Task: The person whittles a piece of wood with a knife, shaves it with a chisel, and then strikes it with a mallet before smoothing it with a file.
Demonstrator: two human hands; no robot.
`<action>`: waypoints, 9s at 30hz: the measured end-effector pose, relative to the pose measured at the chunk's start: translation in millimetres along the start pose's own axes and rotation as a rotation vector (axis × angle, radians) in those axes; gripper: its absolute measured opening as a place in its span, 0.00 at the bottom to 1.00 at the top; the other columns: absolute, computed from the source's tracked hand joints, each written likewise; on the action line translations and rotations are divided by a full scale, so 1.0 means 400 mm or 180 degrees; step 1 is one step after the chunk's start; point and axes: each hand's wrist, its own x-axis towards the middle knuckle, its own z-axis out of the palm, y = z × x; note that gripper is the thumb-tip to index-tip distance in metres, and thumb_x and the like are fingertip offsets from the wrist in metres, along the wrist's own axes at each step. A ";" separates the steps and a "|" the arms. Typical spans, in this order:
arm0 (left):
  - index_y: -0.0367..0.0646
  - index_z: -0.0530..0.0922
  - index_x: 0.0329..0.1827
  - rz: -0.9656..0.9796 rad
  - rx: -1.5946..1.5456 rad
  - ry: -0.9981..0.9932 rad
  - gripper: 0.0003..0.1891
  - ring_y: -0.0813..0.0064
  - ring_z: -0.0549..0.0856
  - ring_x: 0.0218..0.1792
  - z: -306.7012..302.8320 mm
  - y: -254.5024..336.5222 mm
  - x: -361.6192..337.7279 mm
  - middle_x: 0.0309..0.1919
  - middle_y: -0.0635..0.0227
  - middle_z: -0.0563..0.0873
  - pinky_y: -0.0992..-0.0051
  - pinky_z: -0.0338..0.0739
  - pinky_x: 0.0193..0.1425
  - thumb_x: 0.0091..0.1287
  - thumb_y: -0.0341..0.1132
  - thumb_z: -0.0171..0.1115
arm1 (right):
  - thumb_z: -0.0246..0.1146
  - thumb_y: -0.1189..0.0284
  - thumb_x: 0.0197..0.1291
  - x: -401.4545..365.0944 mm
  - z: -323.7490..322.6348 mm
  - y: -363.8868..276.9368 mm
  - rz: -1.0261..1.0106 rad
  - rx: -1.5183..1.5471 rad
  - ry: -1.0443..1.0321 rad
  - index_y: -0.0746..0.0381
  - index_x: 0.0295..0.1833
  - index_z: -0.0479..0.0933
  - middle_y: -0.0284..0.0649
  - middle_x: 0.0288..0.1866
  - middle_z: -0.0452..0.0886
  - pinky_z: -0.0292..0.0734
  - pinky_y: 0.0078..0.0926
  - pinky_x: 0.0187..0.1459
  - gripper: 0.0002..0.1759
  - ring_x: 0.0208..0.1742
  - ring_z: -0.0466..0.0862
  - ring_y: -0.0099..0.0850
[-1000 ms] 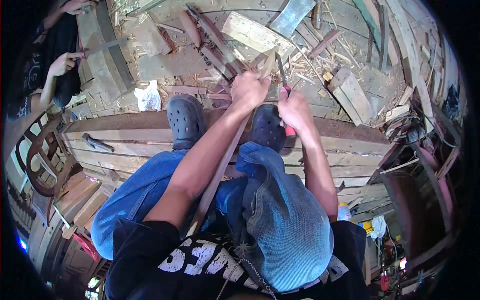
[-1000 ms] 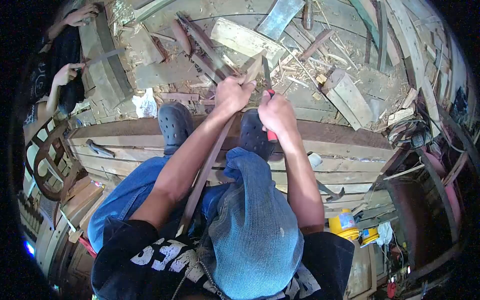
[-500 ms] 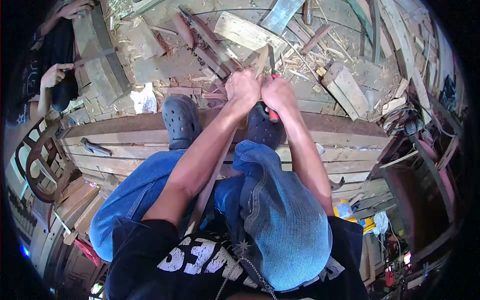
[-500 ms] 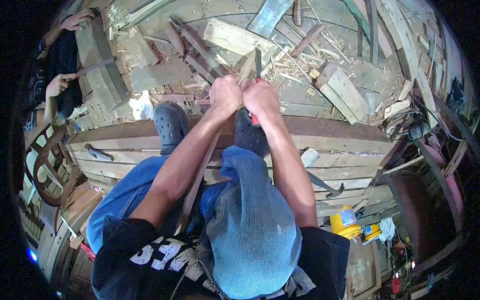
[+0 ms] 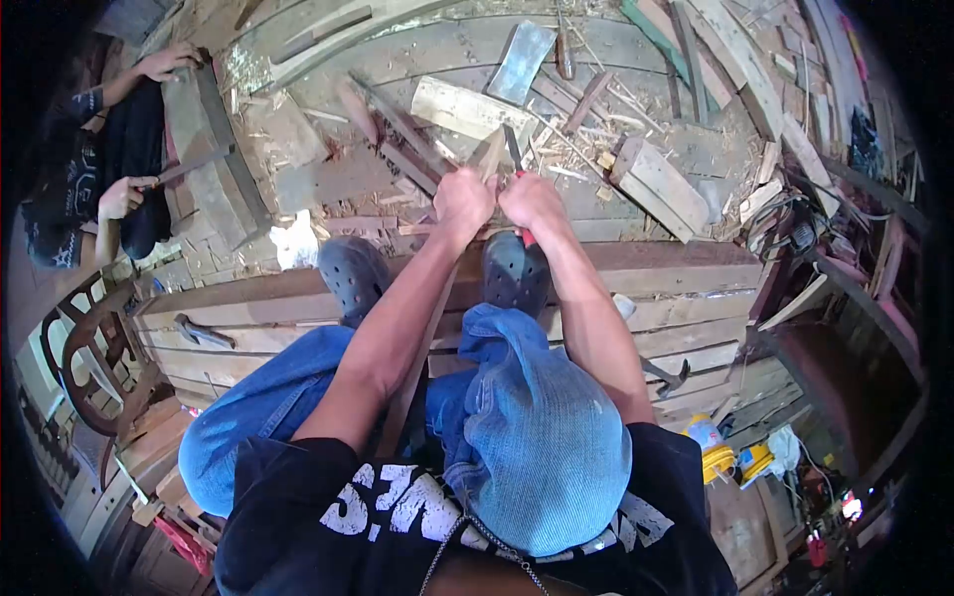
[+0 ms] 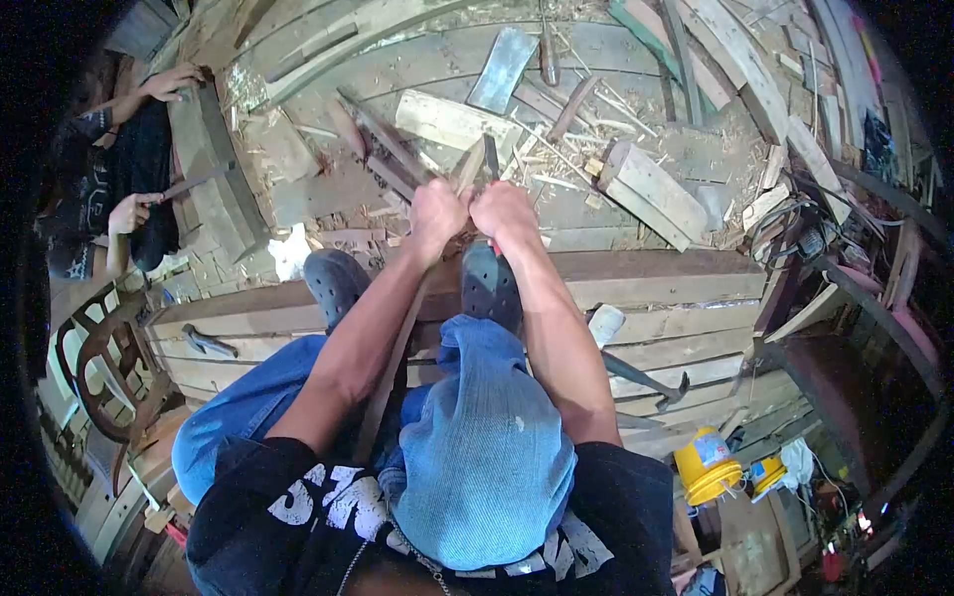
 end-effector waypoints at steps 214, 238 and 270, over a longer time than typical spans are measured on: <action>0.38 0.86 0.40 -0.0262 -0.1427 -0.0744 0.18 0.75 0.85 0.17 0.035 -0.049 0.017 0.17 0.64 0.85 0.73 0.81 0.28 0.64 0.47 0.62 | 0.48 0.61 0.69 -0.053 -0.003 0.014 0.0769 0.0915 -0.0325 0.74 0.28 0.79 0.55 0.17 0.79 0.82 0.40 0.32 0.28 0.21 0.85 0.44; 0.52 0.87 0.44 -0.0440 -0.0612 -0.0496 0.18 0.55 0.87 0.40 -0.015 -0.001 -0.003 0.34 0.52 0.87 0.63 0.81 0.49 0.59 0.52 0.63 | 0.50 0.63 0.66 -0.009 0.013 0.027 0.0527 0.0700 -0.0258 0.73 0.27 0.80 0.55 0.18 0.80 0.82 0.42 0.38 0.26 0.26 0.86 0.48; 0.54 0.87 0.45 0.0070 -0.0066 -0.0031 0.16 0.54 0.87 0.33 -0.017 0.006 0.011 0.27 0.53 0.86 0.60 0.82 0.43 0.59 0.50 0.62 | 0.49 0.60 0.69 -0.058 -0.053 0.053 0.0611 0.1071 -0.0251 0.76 0.36 0.76 0.56 0.21 0.81 0.81 0.40 0.29 0.26 0.20 0.84 0.43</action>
